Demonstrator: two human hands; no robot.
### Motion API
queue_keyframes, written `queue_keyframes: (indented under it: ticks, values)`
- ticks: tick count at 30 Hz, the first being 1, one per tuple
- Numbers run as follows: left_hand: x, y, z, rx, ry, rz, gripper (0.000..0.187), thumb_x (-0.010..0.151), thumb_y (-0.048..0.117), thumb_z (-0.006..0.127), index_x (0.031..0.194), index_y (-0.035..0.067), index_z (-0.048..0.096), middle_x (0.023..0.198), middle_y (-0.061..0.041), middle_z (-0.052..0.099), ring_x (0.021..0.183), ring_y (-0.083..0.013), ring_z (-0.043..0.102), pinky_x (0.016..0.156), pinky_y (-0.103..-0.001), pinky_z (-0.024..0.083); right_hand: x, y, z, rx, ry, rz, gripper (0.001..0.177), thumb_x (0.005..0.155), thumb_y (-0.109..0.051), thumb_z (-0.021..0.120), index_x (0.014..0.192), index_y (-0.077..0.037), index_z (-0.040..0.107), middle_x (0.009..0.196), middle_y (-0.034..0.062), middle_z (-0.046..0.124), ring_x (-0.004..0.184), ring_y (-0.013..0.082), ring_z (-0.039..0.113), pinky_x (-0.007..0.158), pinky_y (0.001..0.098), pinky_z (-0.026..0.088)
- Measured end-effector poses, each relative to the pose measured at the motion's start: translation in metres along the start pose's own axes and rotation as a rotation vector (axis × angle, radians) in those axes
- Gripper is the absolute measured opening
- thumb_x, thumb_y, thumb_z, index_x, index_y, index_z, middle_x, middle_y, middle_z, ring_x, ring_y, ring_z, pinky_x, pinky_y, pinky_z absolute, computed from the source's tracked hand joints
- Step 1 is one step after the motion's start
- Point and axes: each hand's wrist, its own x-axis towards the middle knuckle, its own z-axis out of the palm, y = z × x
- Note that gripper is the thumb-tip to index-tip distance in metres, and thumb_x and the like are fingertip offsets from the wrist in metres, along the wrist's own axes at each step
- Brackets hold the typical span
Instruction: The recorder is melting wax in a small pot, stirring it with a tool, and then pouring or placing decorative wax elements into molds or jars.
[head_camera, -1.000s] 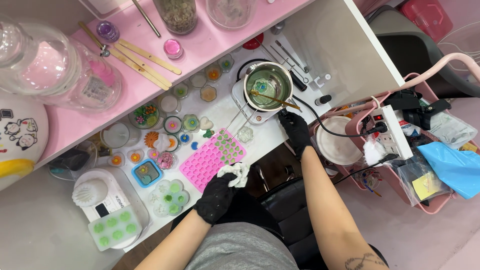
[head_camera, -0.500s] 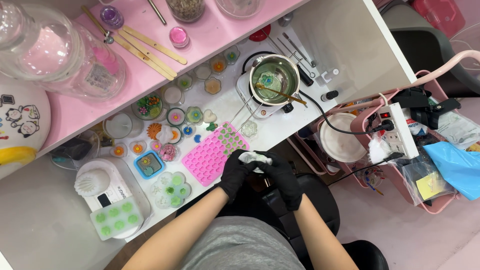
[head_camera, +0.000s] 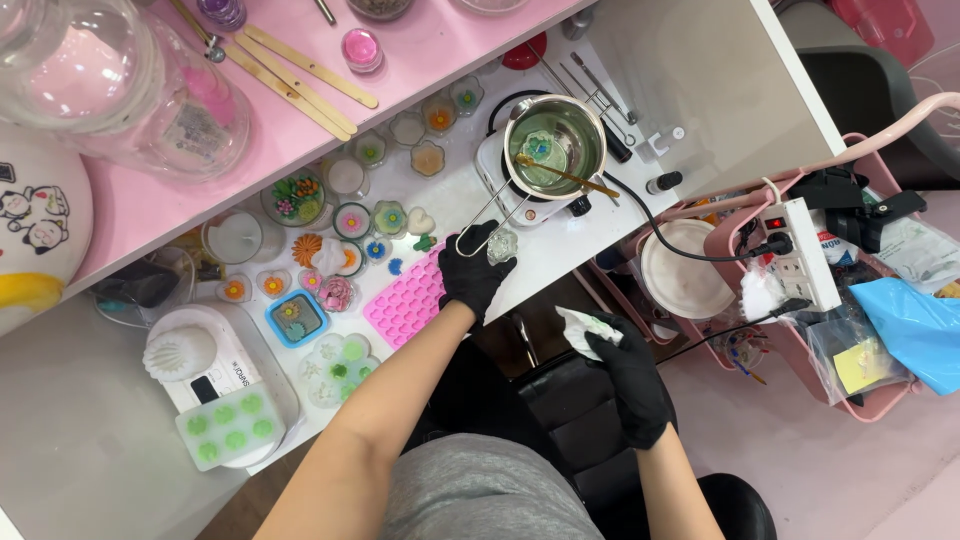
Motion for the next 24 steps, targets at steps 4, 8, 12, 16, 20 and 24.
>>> queue_keyframes:
  ticks: [4,8,12,16,20,24]
  values:
    - [-0.019,-0.006,-0.003,-0.094,-0.033,0.027,0.063,0.07,0.035,0.086,0.127,0.017,0.068,0.112,-0.01,0.073,0.105,-0.0332,0.068,0.091,-0.047,0.053,-0.01,0.002,0.001,0.122,0.0,0.053,0.039,0.091,-0.01,0.066,0.129,-0.003,0.064,0.107,0.0053,0.075,0.093,0.0135,0.071,0.079,0.0267,0.057]
    - [-0.062,0.019,-0.047,-0.38,-0.124,0.181,0.066,0.074,0.029,0.088,0.133,0.013,0.064,0.115,-0.012,0.071,0.109,-0.0314,0.067,0.095,-0.043,0.053,-0.01,0.018,-0.002,0.18,0.042,0.033,0.037,0.092,-0.014,0.068,0.128,-0.007,0.063,0.104,0.0058,0.072,0.086,0.0147,0.068,0.07,0.0285,0.055]
    - [-0.106,0.051,-0.127,-0.76,-0.272,0.165,0.068,0.081,0.015,0.085,0.142,0.011,0.057,0.125,-0.01,0.063,0.119,-0.0242,0.063,0.104,-0.037,0.051,-0.028,-0.009,0.021,0.19,-0.011,-0.063,0.034,0.09,-0.012,0.069,0.122,-0.006,0.065,0.106,0.0034,0.072,0.089,0.0137,0.069,0.072,0.0273,0.054]
    - [-0.138,0.062,-0.202,-0.852,-0.218,0.202,0.066,0.082,0.008,0.085,0.143,0.011,0.058,0.127,-0.009,0.061,0.123,-0.023,0.063,0.108,-0.036,0.051,-0.063,-0.047,0.065,0.095,-0.069,-0.085,0.027,0.093,-0.011,0.071,0.118,-0.003,0.07,0.101,0.0066,0.073,0.084,0.0157,0.066,0.069,0.0292,0.05]
    - [-0.169,0.054,-0.266,-0.972,-0.141,0.316,0.069,0.085,0.003,0.082,0.147,0.013,0.054,0.136,-0.008,0.061,0.13,-0.0232,0.061,0.114,-0.037,0.051,-0.105,-0.069,0.111,0.14,-0.09,-0.239,0.024,0.092,-0.009,0.072,0.115,-0.003,0.069,0.105,0.0018,0.072,0.092,0.0119,0.069,0.082,0.027,0.056]
    - [-0.194,0.034,-0.311,-0.65,0.018,0.438,0.082,0.079,0.002,0.084,0.152,0.016,0.05,0.135,-0.007,0.062,0.128,-0.0264,0.062,0.111,-0.038,0.052,-0.155,-0.091,0.161,0.042,-0.018,-0.403,0.026,0.098,-0.007,0.072,0.123,-0.004,0.071,0.107,0.0,0.07,0.095,0.0098,0.064,0.086,0.0254,0.053]
